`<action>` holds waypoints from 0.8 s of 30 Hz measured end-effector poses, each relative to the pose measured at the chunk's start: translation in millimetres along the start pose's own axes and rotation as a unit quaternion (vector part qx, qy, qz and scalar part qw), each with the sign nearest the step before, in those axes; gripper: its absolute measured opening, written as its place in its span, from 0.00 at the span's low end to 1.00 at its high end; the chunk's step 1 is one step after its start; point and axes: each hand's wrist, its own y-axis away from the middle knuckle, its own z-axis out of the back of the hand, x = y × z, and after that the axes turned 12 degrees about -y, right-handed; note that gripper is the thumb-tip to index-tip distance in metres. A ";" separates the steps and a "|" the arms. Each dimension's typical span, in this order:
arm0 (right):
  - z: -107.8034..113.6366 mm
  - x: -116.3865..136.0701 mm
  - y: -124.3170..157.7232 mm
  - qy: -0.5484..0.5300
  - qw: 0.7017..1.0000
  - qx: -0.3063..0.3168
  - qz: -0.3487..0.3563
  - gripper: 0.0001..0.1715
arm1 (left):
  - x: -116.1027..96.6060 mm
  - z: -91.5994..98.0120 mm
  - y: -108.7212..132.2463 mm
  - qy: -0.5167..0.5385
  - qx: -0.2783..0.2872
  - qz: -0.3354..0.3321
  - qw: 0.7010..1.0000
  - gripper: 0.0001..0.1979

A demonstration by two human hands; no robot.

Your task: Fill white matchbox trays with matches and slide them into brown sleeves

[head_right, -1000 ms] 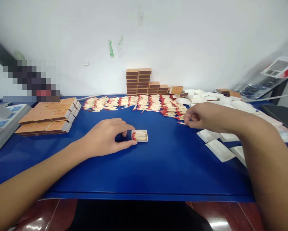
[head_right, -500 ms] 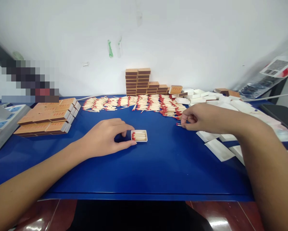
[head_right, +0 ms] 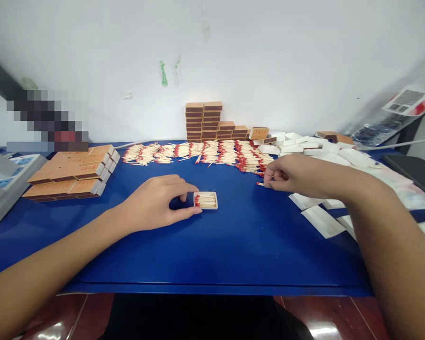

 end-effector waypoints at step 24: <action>-15.6 38.6 1.3 -0.003 0.999 0.029 -0.019 0.24 | 1.1 -3.9 0.1 0.001 -0.009 0.001 1.000 0.15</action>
